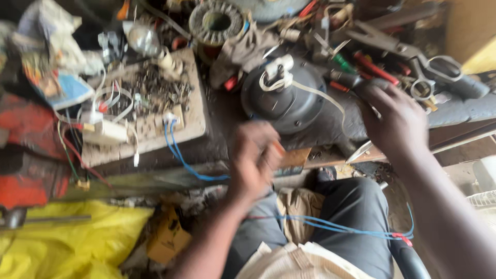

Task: The person is repairing an electrical ceiling fixture. They strip the ends of blue and black wires using a red-handled tool, then connect them to the fixture's terminals. They use a screwdriver to tighten the connections and test the fixture by touching the wires to a live socket, causing a light bulb to illuminate.

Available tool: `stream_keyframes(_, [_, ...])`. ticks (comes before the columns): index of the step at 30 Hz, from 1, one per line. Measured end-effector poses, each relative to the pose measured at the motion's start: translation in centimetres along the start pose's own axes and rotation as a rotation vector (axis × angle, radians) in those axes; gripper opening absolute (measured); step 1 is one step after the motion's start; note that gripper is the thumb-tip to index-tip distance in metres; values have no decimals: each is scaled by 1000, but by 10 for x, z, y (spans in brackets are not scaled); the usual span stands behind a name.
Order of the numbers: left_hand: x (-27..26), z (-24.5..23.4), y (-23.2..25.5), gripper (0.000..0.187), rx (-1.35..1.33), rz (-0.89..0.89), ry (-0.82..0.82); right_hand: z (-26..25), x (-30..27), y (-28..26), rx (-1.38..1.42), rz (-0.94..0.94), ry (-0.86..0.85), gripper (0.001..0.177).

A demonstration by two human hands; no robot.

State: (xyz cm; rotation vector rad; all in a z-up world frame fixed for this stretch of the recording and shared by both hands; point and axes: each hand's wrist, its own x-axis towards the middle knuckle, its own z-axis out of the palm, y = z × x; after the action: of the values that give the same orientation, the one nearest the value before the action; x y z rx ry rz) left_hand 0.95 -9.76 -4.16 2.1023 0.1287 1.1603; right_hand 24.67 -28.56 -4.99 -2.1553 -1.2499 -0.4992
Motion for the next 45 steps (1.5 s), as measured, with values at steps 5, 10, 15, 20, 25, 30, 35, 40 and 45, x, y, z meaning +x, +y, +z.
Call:
stream_keyframes(5, [44,-29,-41,49,111,-271,8,72,49,-4,-312,-78,-169,22])
stream_keyframes(10, [50,-2,-88,67,239,-143,-105,92,51,-4,-338,85,-237,19])
stream_keyframes(15, [49,12,-110,65,208,-234,-175,76,33,-14,-358,139,-198,24])
stream_keyframes(20, [52,8,-126,51,200,-245,-246,76,30,-15,-290,141,-116,36])
stream_keyframes(25, [71,12,-135,41,31,-445,-251,81,52,-9,-258,142,-184,30])
stream_keyframes(30, [85,20,-137,36,10,-607,-194,92,64,0,-226,190,-182,11])
stream_keyframes(35, [81,23,-140,33,-78,-574,-142,89,52,7,-42,242,-114,19])
stream_keyframes(40, [71,25,-146,35,-72,-505,-115,66,35,5,89,218,-104,32])
stream_keyframes(45, [73,22,-149,35,-158,-518,-155,69,46,1,-47,175,-268,21])
